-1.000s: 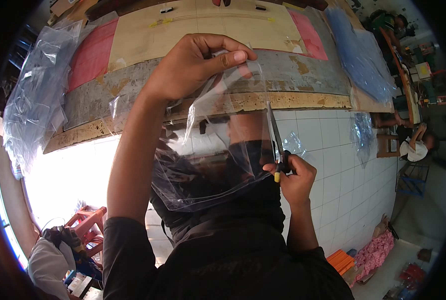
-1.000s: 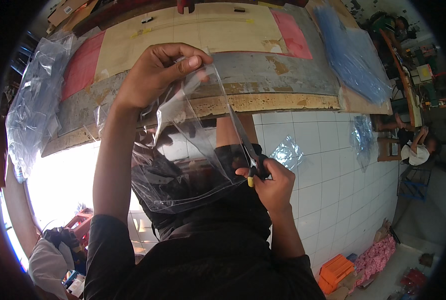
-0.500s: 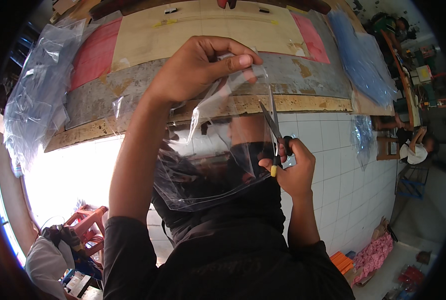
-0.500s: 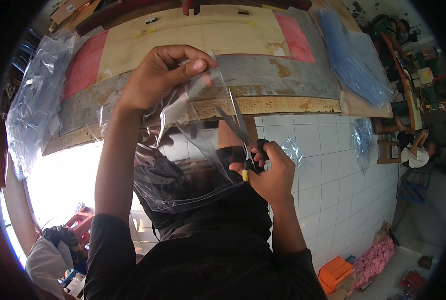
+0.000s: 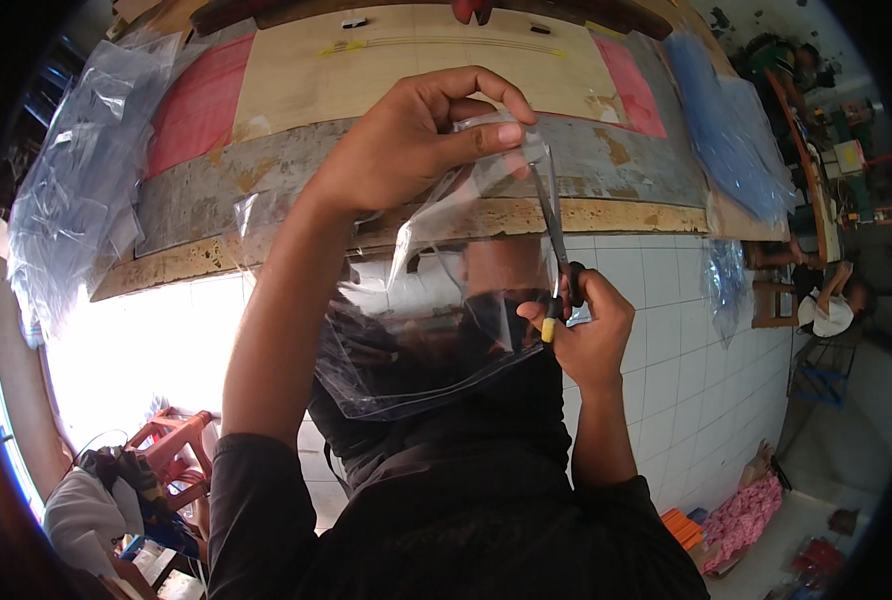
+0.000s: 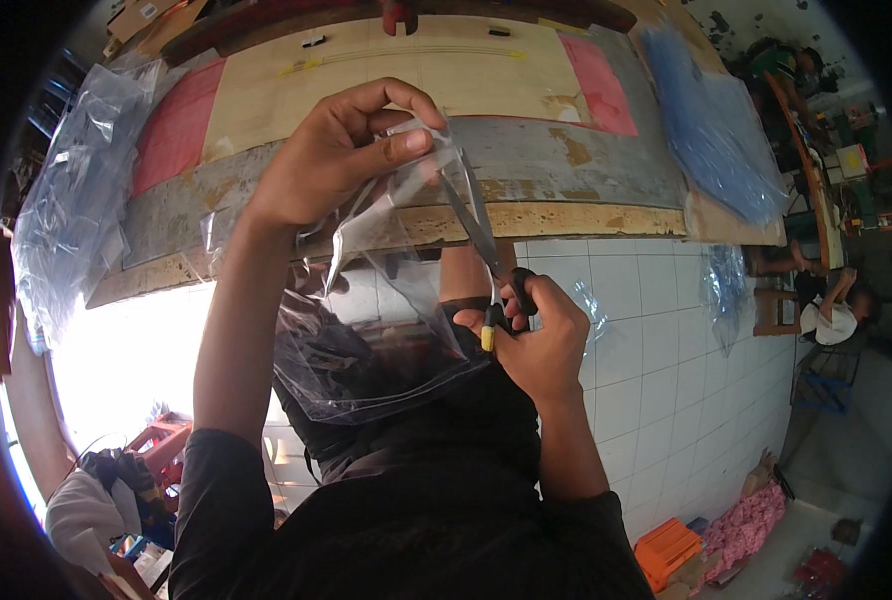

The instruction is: The person positions plastic sheets on a table and trims their edges and corners using scissors.

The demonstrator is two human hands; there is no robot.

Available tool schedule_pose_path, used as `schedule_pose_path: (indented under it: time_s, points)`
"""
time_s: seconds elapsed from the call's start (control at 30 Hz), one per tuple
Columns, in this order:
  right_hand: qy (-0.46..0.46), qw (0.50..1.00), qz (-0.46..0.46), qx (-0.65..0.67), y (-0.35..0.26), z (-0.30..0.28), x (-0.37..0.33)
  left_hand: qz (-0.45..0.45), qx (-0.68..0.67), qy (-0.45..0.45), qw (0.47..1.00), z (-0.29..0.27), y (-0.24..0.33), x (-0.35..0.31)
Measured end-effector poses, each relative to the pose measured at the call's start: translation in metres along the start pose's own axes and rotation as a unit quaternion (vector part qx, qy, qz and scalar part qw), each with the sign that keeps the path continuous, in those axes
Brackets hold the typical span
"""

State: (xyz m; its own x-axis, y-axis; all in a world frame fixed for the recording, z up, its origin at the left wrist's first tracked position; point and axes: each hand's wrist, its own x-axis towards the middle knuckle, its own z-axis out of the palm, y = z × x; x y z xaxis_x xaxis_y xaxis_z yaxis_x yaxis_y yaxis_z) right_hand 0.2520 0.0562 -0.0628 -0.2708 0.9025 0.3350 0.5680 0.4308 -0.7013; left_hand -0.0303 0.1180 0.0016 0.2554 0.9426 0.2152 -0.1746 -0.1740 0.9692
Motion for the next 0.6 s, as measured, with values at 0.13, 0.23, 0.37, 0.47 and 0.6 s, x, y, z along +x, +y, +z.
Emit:
schedule_pose_path:
  time_s: [0.13, 0.23, 0.37, 0.47, 0.6]
  points:
    - [-0.005, 1.000, 0.020, 0.019, -0.010, 0.000, 0.001, -0.002, 0.010, 0.007, 1.000, 0.001, 0.001, 0.000]
    - [0.001, 0.999, 0.026, 0.025, -0.011, 0.001, 0.000, -0.006, 0.008, 0.011, 1.000, 0.001, 0.001, 0.000]
    - [0.005, 0.999, 0.028, 0.016, -0.012, 0.001, -0.002, -0.007, 0.023, 0.011, 1.000, -0.001, 0.000, 0.000]
    - [0.012, 0.999, 0.032, 0.022, -0.008, 0.001, -0.004, -0.002, 0.022, 0.011, 1.000, 0.000, -0.002, 0.001]
    - [0.005, 1.000, 0.013, 0.002, -0.006, -0.001, -0.005, 0.004, 0.025, 0.011, 1.000, 0.000, -0.001, 0.001]
